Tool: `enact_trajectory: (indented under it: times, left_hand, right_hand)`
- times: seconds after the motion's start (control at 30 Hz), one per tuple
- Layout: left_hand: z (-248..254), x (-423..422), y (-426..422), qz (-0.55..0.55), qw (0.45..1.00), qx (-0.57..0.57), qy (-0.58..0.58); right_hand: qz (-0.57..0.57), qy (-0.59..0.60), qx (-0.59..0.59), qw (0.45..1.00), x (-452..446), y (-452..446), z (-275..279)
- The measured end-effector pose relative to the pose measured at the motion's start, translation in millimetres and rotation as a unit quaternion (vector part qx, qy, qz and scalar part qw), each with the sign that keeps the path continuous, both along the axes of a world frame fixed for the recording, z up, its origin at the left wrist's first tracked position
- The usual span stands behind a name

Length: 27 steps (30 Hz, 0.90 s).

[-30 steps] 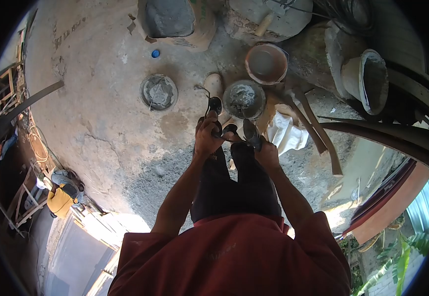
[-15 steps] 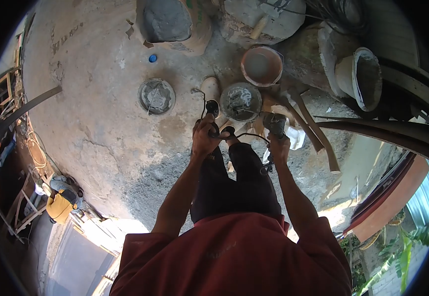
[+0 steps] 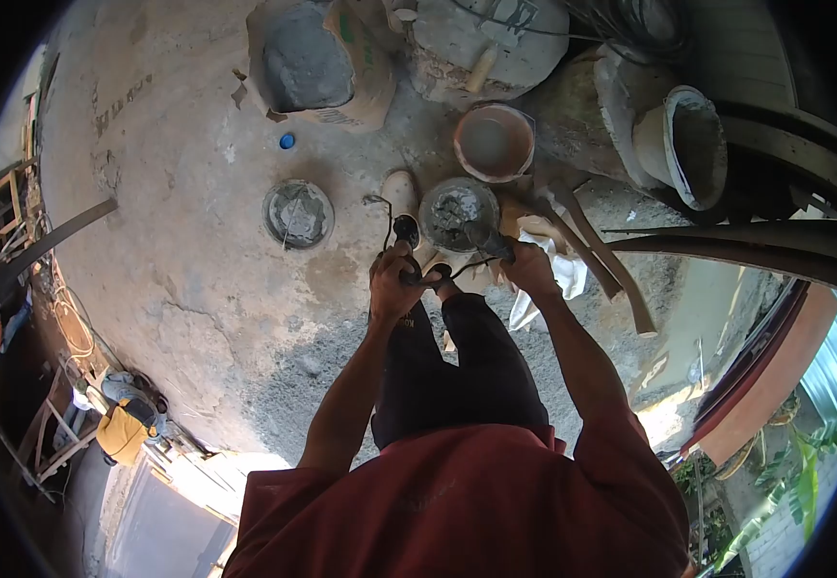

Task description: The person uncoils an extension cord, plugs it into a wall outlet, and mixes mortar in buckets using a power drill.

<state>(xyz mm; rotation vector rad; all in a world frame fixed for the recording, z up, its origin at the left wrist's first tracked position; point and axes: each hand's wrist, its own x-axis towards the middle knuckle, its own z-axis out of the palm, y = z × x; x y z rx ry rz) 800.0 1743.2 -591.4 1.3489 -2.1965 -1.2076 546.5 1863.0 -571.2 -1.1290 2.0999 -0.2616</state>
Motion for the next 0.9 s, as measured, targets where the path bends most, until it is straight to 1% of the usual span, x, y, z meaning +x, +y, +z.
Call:
enact_trajectory:
  times: [0.03, 0.07, 0.1, 0.13, 0.2, 0.23, 0.27, 0.3, 0.33, 0.37, 0.4, 0.43, 0.47, 0.5, 0.57, 0.6, 0.67, 0.7, 0.73, 0.77, 0.8, 0.83, 0.87, 0.9]
  left_hand:
    - [-8, 0, 1, -0.006, 1.0, -0.014, 0.018]
    - [-13, 0, 1, -0.008, 0.998, -0.051, 0.032]
    - [-10, -3, 1, -0.008, 0.996, -0.084, 0.042]
    - [-9, -9, 2, -0.018, 0.995, -0.085, 0.052]
    - [-4, -13, 9, -0.088, 0.987, -0.124, 0.046]
    - [4, -13, 18, -0.096, 0.987, -0.118, 0.044]
    - [12, -21, 26, -0.163, 0.986, -0.03, 0.0]
    - [20, -29, 33, -0.228, 0.971, 0.058, -0.045]
    - [28, -34, 41, -0.235, 0.969, 0.059, -0.045]
    - [35, -41, 49, -0.29, 0.955, -0.006, -0.063]
    - [39, -48, 55, -0.342, 0.933, -0.073, -0.079]
    - [38, -50, 62, -0.347, 0.932, -0.075, -0.078]
    - [37, -52, 70, -0.337, 0.934, -0.116, -0.025]
    - [34, -53, 76, -0.326, 0.932, -0.155, 0.029]
    - [33, -52, 86, -0.356, 0.923, -0.141, 0.028]
    - [33, -52, 88, -0.376, 0.916, -0.136, 0.025]
    - [39, -52, 85, -0.398, 0.907, -0.135, 0.023]
    - [53, -54, 76, -0.406, 0.907, -0.111, 0.014]
    - [66, -54, 69, -0.414, 0.906, -0.085, 0.005]
    - [78, -54, 60, -0.417, 0.905, -0.087, 0.006]
    - [88, -53, 49, -0.402, 0.914, -0.056, 0.016]
    - [98, -51, 39, -0.386, 0.922, -0.026, 0.025]
    - [107, -48, 30, -0.388, 0.921, -0.028, 0.026]
    - [116, -44, 20, -0.377, 0.925, 0.007, 0.037]
  right_hand:
    - [0.051, 0.034, -0.014, 0.998, -18, 8, -14]
    - [0.042, 0.053, -0.021, 0.998, -34, 2, -13]
    - [0.046, 0.072, 0.003, 0.996, -45, 1, -12]
    - [0.048, 0.087, 0.027, 0.995, -53, 0, -13]
    - [-0.002, 0.121, 0.052, 0.991, -70, -9, -14]
    - [-0.025, 0.135, 0.073, 0.988, -77, -16, -12]
    - [-0.03, 0.134, 0.075, 0.988, -86, -21, -18]
    - [-0.076, 0.123, 0.055, 0.988, -95, -25, -25]
    - [-0.122, 0.112, 0.035, 0.986, -100, -28, -27]
    - [-0.128, 0.113, 0.035, 0.985, -105, -32, -29]
    - [-0.204, 0.053, 0.023, 0.977, -108, -44, -24]
    - [-0.278, -0.008, 0.011, 0.961, -114, -50, -26]
    - [-0.328, -0.037, -0.006, 0.944, -119, -55, -35]
    - [-0.334, -0.036, -0.006, 0.942, -124, -62, -37]
    - [-0.422, -0.145, -0.035, 0.894, -134, -75, -37]
    - [-0.427, -0.143, -0.037, 0.892, -141, -77, -44]
    - [-0.515, -0.154, -0.03, 0.842, -154, -81, -70]
    - [-0.518, -0.153, -0.033, 0.841, -162, -83, -81]
    - [-0.547, -0.176, -0.016, 0.818, -170, -81, -90]
    - [-0.574, -0.198, 0.001, 0.795, -175, -76, -98]
    - [-0.576, -0.197, -0.002, 0.794, -178, -72, -104]
    - [-0.629, -0.208, -0.054, 0.747, -180, -68, -110]
    - [-0.677, -0.217, -0.104, 0.695, -182, -64, -115]
    - [-0.678, -0.217, -0.108, 0.694, -188, -54, -125]
